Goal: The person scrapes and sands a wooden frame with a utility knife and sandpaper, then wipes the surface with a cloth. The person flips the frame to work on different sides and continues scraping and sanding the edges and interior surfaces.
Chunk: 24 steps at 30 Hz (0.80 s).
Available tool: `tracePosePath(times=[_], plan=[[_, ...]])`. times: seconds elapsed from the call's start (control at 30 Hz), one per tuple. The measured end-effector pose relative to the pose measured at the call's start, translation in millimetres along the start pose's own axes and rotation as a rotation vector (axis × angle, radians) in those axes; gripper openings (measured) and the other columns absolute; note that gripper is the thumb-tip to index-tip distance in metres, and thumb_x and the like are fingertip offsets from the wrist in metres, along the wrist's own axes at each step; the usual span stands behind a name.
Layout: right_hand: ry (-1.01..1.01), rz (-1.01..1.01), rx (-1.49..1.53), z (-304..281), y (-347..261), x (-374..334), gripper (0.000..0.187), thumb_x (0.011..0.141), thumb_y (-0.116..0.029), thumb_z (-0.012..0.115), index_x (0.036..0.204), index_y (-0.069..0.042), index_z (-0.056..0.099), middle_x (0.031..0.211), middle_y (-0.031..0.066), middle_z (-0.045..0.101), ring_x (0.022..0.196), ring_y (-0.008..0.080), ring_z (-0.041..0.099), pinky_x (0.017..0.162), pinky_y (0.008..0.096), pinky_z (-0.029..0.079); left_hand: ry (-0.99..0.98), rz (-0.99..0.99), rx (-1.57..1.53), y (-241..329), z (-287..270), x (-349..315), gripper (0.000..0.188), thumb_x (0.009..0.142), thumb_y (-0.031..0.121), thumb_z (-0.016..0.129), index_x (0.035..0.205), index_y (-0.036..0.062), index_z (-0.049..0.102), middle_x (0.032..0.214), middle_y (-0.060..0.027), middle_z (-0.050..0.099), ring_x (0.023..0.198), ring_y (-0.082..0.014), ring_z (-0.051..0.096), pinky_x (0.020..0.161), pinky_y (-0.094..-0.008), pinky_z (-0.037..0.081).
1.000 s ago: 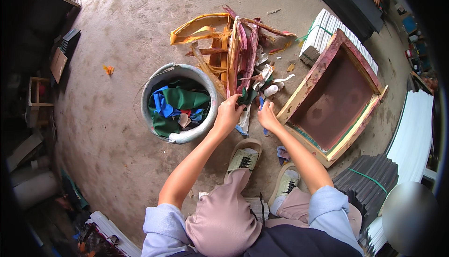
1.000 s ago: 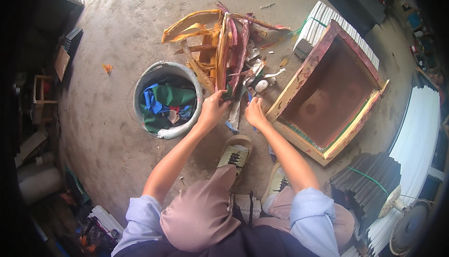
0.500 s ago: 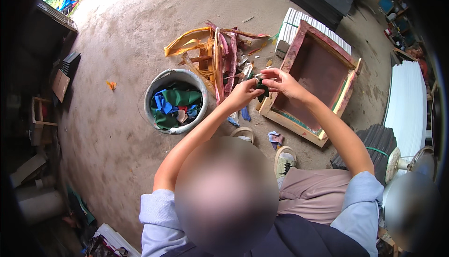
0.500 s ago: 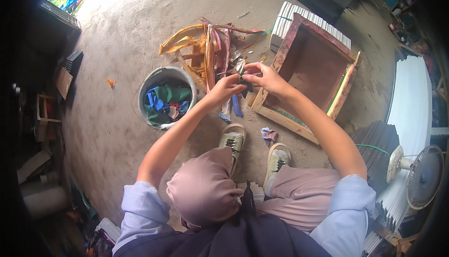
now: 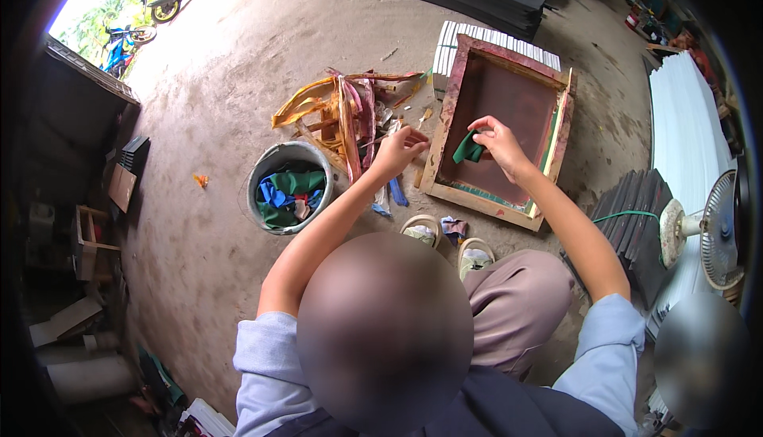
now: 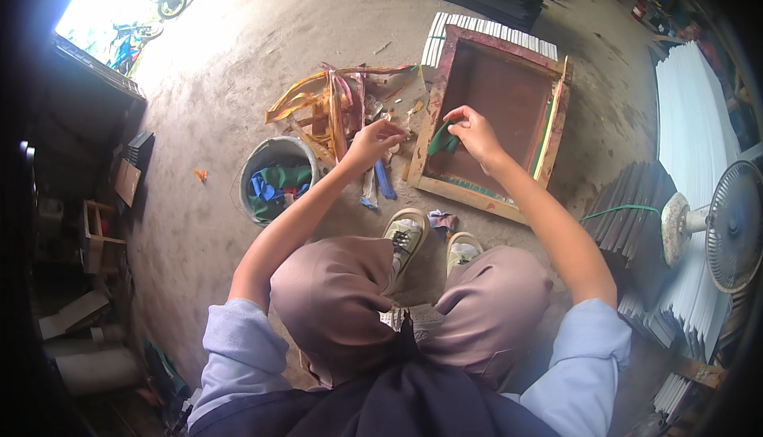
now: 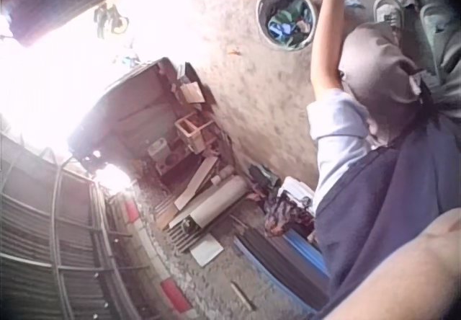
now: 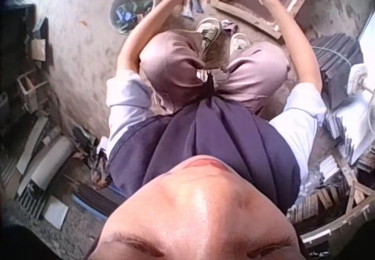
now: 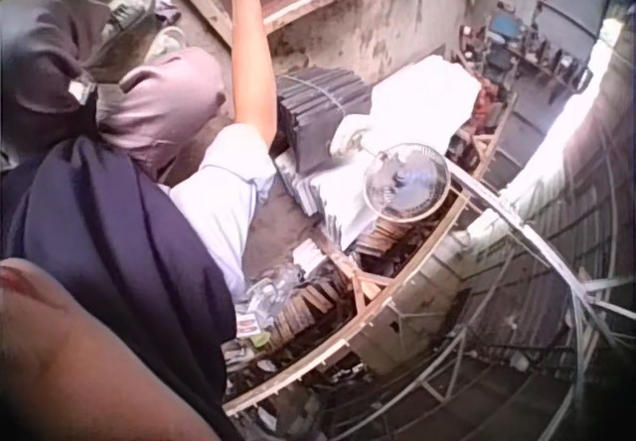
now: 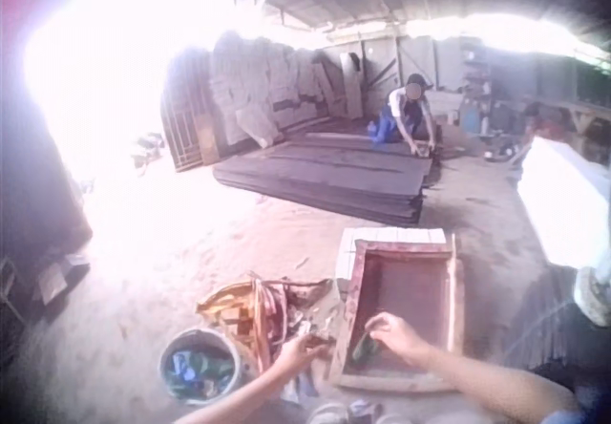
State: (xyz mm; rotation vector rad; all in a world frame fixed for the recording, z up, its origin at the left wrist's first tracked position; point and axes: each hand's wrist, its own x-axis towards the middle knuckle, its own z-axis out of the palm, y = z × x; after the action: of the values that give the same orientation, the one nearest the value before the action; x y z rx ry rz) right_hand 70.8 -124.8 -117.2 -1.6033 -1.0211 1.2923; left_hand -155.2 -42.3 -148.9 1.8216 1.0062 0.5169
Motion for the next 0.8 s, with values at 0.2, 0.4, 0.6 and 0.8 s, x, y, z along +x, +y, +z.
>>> tracePosePath(times=[0.2,0.4,0.6,0.8], plan=[[0.144,0.113,0.049,-8.7,70.2,42.3,0.014,0.083,-0.015,0.071,0.095,-0.008,0.068,0.080,0.0003,0.063,0.068,0.0068,0.055,0.057,0.0235,0.043,0.217,-0.131,0.221,-87.4,22.4,29.0,0.050,0.078,0.018,0.074,0.120,0.0021,0.051,0.119,-0.0169,0.054,0.109,-0.0296,0.055,0.095,-0.0397,0.044],[0.174,0.147,0.044,-15.7,123.8,88.0,0.020,0.084,-0.025,0.072,0.087,-0.006,0.063,0.076,0.0005,0.063,0.067,0.0056,0.053,0.059,0.0238,0.041,0.451,-0.067,0.468,-142.9,74.6,65.5,0.062,0.072,0.014,0.077,0.124,0.0041,0.045,0.114,-0.0177,0.048,0.106,-0.0357,0.048,0.092,-0.0414,0.042],[0.109,0.246,0.410,-11.4,146.8,107.1,0.027,0.089,-0.026,0.069,0.101,-0.005,0.058,0.098,0.0047,0.066,0.087,0.0092,0.061,0.074,0.0243,0.047,0.483,-0.074,0.391,-180.5,84.4,75.0,0.051,0.073,0.009,0.076,0.117,0.0038,0.051,0.102,-0.0139,0.054,0.099,-0.0326,0.050,0.087,-0.0422,0.042],[0.088,0.295,0.551,-14.2,154.5,92.6,0.036,0.089,-0.017,0.068,0.120,-0.001,0.057,0.106,0.0066,0.066,0.094,0.0103,0.062,0.080,0.0259,0.049,0.635,0.116,0.016,-141.6,71.3,74.8,0.041,0.075,0.008,0.078,0.111,0.0034,0.060,0.096,-0.0064,0.062,0.079,-0.0178,0.055,0.072,-0.0283,0.045]])
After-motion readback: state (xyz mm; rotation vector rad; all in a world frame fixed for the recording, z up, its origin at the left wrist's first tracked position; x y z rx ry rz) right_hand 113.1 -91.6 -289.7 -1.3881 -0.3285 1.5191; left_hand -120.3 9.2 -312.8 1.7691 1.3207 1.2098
